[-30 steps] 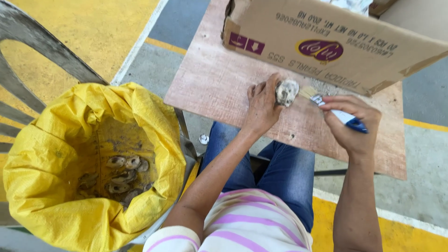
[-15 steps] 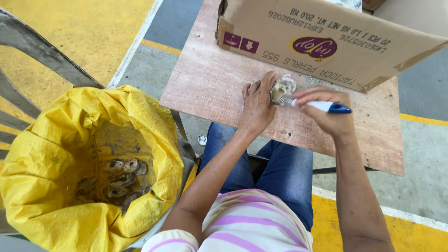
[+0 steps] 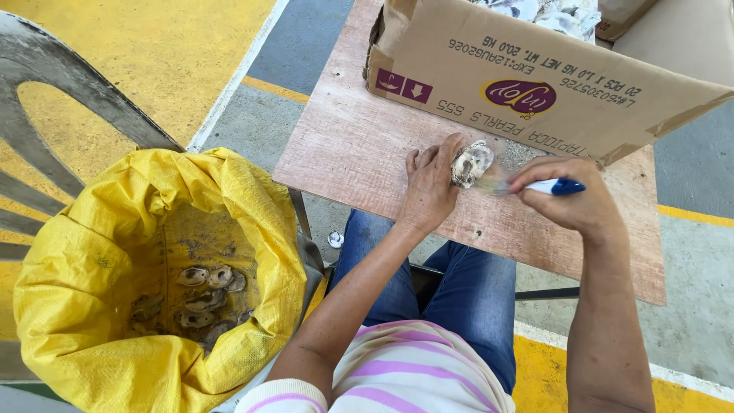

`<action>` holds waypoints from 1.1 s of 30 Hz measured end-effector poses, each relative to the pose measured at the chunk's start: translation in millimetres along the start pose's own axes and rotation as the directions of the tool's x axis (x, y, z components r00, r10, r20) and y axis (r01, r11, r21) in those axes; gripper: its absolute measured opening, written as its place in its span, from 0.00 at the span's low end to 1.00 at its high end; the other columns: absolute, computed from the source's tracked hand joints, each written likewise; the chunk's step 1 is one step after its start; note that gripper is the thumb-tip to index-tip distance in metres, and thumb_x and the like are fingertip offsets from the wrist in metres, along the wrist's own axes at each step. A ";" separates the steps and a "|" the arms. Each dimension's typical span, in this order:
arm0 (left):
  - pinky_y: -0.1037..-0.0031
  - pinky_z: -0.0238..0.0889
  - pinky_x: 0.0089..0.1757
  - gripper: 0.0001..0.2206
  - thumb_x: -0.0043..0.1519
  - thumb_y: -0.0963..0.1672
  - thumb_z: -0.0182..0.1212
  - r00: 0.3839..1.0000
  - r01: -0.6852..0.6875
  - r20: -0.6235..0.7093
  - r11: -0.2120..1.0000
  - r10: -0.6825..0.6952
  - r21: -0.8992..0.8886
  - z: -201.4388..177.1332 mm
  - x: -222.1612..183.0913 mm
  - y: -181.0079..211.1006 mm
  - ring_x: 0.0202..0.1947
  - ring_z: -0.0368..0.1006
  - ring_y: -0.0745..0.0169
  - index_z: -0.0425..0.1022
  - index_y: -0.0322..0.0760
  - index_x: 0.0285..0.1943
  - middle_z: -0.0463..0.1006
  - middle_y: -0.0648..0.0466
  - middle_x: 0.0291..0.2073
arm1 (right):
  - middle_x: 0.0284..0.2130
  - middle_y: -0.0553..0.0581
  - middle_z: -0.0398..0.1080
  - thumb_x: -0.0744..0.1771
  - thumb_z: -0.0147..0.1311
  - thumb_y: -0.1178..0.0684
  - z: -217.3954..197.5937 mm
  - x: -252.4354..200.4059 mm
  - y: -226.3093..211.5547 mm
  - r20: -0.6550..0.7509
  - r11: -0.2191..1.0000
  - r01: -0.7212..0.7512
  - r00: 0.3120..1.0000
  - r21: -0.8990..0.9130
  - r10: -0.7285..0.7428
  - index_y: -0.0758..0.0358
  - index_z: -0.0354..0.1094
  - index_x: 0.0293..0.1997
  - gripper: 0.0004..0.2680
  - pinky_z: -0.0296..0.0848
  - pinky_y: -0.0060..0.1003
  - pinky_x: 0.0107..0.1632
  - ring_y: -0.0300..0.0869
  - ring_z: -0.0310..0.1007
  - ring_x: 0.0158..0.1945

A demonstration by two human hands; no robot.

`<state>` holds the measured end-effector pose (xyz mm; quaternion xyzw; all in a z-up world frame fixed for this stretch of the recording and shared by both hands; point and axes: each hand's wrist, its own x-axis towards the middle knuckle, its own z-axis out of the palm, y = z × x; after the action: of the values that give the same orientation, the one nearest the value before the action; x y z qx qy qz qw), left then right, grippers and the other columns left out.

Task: Cleaning and preparing oyster shells using a small brush and white paste.

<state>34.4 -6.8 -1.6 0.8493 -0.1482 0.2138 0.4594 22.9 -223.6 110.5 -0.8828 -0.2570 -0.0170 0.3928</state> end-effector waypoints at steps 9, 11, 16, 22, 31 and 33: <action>0.41 0.40 0.66 0.43 0.50 0.36 0.67 1.000 -0.014 0.005 1.000 0.014 0.025 2.3 -0.8 -0.9 0.64 0.64 0.47 0.47 0.41 0.76 0.73 0.45 0.57 | 0.39 0.54 0.81 0.59 0.62 0.64 6.3 -1.2 -5.1 0.040 0.998 0.055 0.998 0.012 -0.056 0.57 0.80 0.37 0.08 0.79 0.35 0.49 0.40 0.81 0.42; 0.41 0.41 0.67 0.44 0.51 0.36 0.67 0.999 -0.053 0.014 0.998 0.052 0.045 1.3 -1.2 1.5 0.65 0.64 0.47 0.46 0.40 0.77 0.73 0.45 0.58 | 0.37 0.54 0.81 0.58 0.62 0.64 -0.7 -7.3 -1.6 0.032 0.999 -0.008 0.999 -0.046 0.009 0.56 0.80 0.35 0.08 0.80 0.35 0.48 0.40 0.81 0.40; 0.40 0.40 0.67 0.41 0.54 0.38 0.69 1.000 0.006 0.030 1.000 -0.007 0.008 1.1 -0.3 0.6 0.64 0.64 0.47 0.47 0.41 0.76 0.73 0.45 0.57 | 0.43 0.55 0.80 0.61 0.60 0.63 12.2 -10.4 -4.9 -0.094 0.996 0.064 0.994 0.055 -0.058 0.56 0.79 0.38 0.08 0.79 0.31 0.41 0.38 0.80 0.40; 0.39 0.39 0.66 0.42 0.52 0.39 0.70 1.000 -0.009 0.030 1.000 0.009 0.001 -0.9 -2.0 2.7 0.66 0.63 0.45 0.48 0.41 0.76 0.73 0.44 0.57 | 0.40 0.57 0.80 0.64 0.60 0.64 0.7 -22.8 22.5 -0.214 0.994 0.064 0.973 -0.085 -0.081 0.62 0.78 0.38 0.04 0.81 0.31 0.42 0.40 0.81 0.39; 0.45 0.41 0.66 0.45 0.48 0.47 0.77 0.994 0.066 0.091 0.998 -0.067 0.013 -12.2 1.0 13.6 0.63 0.63 0.45 0.51 0.36 0.72 0.72 0.43 0.55 | 0.31 0.62 0.78 0.70 0.61 0.59 53.1 -21.2 46.8 -0.576 0.944 -0.080 0.775 0.319 0.260 0.70 0.75 0.42 0.04 0.81 0.30 0.31 0.41 0.80 0.29; 0.45 0.41 0.66 0.40 0.50 0.46 0.76 0.997 -0.052 0.068 0.996 0.046 0.076 -7.9 0.3 10.2 0.64 0.63 0.45 0.56 0.36 0.70 0.72 0.43 0.58 | 0.32 0.62 0.78 0.71 0.61 0.59 45.3 -20.7 25.7 -0.640 0.958 -0.046 0.735 0.283 0.224 0.70 0.75 0.44 0.04 0.81 0.30 0.34 0.40 0.80 0.32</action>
<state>28.3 -5.6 9.8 0.8693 -0.1758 0.2023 0.4153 9.1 -215.3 56.7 -0.7785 -0.0350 -0.2695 0.5658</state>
